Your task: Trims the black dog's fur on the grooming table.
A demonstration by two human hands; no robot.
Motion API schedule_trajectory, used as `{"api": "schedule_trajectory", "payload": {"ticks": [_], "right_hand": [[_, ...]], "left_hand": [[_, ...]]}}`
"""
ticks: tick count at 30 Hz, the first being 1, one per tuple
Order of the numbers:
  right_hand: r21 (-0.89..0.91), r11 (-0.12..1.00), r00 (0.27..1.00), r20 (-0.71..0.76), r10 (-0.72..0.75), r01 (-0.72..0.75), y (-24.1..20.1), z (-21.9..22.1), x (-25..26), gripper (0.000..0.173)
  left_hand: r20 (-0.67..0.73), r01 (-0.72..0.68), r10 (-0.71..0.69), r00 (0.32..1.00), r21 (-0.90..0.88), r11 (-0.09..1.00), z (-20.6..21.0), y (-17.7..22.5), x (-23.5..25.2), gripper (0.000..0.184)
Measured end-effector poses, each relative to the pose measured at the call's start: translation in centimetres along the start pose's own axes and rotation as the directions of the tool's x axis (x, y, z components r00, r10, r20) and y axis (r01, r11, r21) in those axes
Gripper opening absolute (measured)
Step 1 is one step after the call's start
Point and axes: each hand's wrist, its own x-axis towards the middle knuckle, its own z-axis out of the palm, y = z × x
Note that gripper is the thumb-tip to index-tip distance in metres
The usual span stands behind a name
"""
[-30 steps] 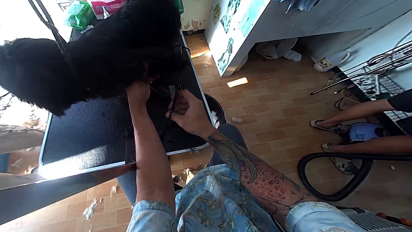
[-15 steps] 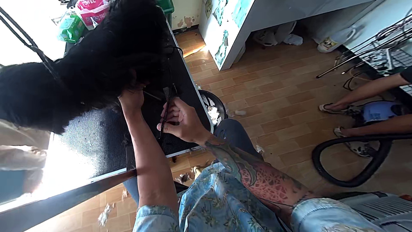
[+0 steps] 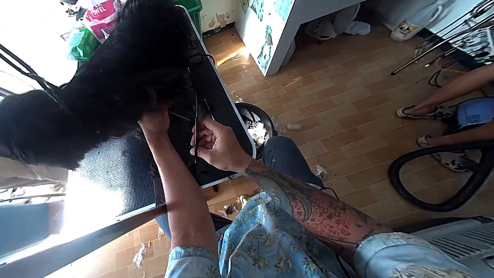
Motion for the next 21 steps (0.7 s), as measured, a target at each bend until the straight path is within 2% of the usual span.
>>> {"api": "schedule_trajectory", "payload": {"ticks": [8,10,12,14,18,21], "right_hand": [[0.214,0.977,1.0,-0.006,-0.023,0.024,-1.4,-1.8,1.3,0.052],[0.224,0.974,0.998,-0.06,-0.017,0.03,-2.3,-2.4,2.1,0.055],[0.237,0.97,0.988,-0.153,-0.017,0.054,-3.0,-2.8,3.6,0.044],[0.169,0.981,0.963,-0.266,-0.046,0.093,-3.7,-2.8,5.0,0.03],[-0.108,0.993,0.917,-0.39,-0.087,0.048,-4.9,-2.3,6.8,0.045],[-0.134,0.989,0.903,-0.413,-0.117,0.066,-4.9,-2.1,7.7,0.024]], "left_hand": [[0.05,-0.007,0.011,0.999,-0.081,0.997,-0.5,-0.1,0.0,0.013],[0.07,-0.006,0.013,0.997,-0.101,0.995,-0.6,-0.1,0.0,0.011],[0.079,-0.004,0.011,0.997,-0.093,0.996,-0.6,-0.2,0.0,0.011],[0.079,-0.002,0.01,0.997,-0.095,0.996,-0.5,-0.2,0.0,0.01],[0.079,0.007,0.0,0.997,-0.096,0.995,-0.5,-0.4,-0.1,0.01],[0.07,0.004,0.003,0.998,-0.092,0.996,-0.6,-0.6,-0.1,0.012]]}}
